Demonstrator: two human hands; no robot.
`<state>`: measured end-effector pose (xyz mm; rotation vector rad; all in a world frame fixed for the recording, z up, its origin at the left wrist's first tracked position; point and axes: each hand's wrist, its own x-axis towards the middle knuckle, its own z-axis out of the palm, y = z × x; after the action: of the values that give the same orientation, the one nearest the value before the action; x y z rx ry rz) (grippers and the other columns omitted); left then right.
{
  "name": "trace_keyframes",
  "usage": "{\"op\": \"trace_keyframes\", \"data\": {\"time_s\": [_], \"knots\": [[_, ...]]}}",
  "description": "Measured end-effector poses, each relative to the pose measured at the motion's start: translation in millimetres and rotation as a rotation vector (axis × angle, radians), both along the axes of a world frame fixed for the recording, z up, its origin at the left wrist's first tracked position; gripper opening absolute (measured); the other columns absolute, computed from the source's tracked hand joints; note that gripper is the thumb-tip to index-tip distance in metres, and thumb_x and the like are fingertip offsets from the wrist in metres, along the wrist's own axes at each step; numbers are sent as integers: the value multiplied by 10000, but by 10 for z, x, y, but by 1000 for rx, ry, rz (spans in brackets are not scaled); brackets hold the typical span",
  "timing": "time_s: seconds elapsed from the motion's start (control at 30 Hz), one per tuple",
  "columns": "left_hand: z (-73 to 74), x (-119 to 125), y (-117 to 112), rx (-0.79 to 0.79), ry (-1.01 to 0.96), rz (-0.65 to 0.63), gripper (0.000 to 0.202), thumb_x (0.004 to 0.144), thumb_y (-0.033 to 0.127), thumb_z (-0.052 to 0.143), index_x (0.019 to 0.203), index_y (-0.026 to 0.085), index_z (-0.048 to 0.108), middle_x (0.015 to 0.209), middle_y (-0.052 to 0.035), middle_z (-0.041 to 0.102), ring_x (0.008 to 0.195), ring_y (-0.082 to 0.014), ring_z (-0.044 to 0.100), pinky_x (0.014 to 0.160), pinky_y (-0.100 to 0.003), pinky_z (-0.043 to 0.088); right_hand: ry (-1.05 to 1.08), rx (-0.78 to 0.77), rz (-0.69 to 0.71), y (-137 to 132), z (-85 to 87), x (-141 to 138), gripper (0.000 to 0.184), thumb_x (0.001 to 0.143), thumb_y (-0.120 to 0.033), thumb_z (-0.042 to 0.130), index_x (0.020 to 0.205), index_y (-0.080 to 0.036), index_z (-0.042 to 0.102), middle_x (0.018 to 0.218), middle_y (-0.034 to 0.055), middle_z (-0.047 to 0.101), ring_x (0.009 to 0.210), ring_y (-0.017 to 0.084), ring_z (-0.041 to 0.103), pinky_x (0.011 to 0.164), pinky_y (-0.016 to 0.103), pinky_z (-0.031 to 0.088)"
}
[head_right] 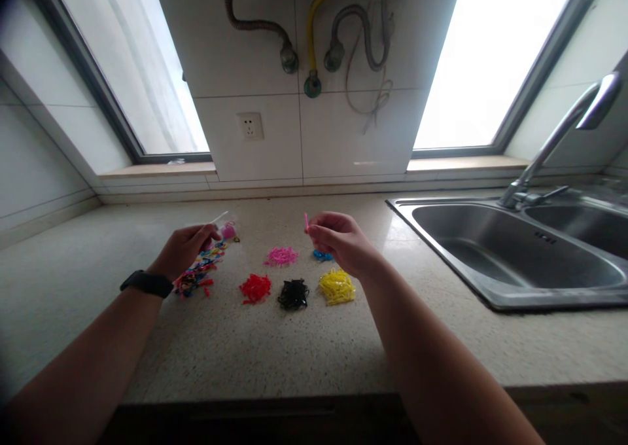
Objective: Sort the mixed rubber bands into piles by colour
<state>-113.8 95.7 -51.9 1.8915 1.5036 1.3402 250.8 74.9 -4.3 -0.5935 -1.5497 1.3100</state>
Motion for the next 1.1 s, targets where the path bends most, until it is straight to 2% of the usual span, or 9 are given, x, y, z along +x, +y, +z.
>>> {"op": "trace_keyframes", "data": {"time_s": [0.27, 0.6, 0.73, 0.87, 0.97, 1.1], "knots": [[1, 20, 2, -20, -12, -4, 421, 925, 507, 526, 785, 155, 709, 570, 14, 498, 517, -118, 452, 497, -236, 344, -65, 56, -30, 24, -27, -14, 301, 754, -447, 779, 737, -216, 587, 619, -50, 428, 545, 88, 329, 474, 269, 242], [-5, 13, 6, 2, 5, -12, 401, 926, 484, 527, 773, 163, 713, 561, 20, 498, 508, -113, 455, 501, -232, 352, -181, 126, -141, 45, -54, -51, 269, 720, -407, 786, 765, -192, 632, 671, -22, 531, 593, 92, 420, 516, 261, 326], [-28, 7, 23, -7, 15, -20, 416, 926, 493, 521, 773, 157, 713, 563, 18, 494, 504, -112, 444, 497, -233, 344, -482, 305, -245, 85, -133, -67, 218, 806, -400, 722, 810, -187, 673, 652, -19, 543, 567, 94, 411, 530, 275, 321], [-33, 18, 24, -28, 21, -39, 432, 933, 504, 508, 789, 152, 713, 564, 17, 494, 517, -117, 450, 509, -232, 350, -958, 568, -347, 116, -206, -113, 94, 839, -298, 676, 838, -215, 721, 744, -2, 660, 666, 119, 534, 624, 281, 351], [-19, 37, 16, -35, 27, -56, 449, 936, 515, 501, 795, 144, 712, 566, 14, 500, 531, -121, 464, 516, -232, 356, -1173, 572, -348, 134, -247, -183, 94, 837, -295, 665, 857, -235, 735, 779, -3, 708, 696, 133, 589, 615, 269, 340], [-7, 47, 14, -38, 34, -48, 455, 935, 519, 501, 790, 143, 712, 560, 17, 498, 528, -118, 459, 517, -232, 353, -1278, 564, -393, 186, -298, -308, 115, 837, -308, 647, 880, -257, 740, 836, -3, 744, 735, 150, 633, 581, 262, 318]]}}
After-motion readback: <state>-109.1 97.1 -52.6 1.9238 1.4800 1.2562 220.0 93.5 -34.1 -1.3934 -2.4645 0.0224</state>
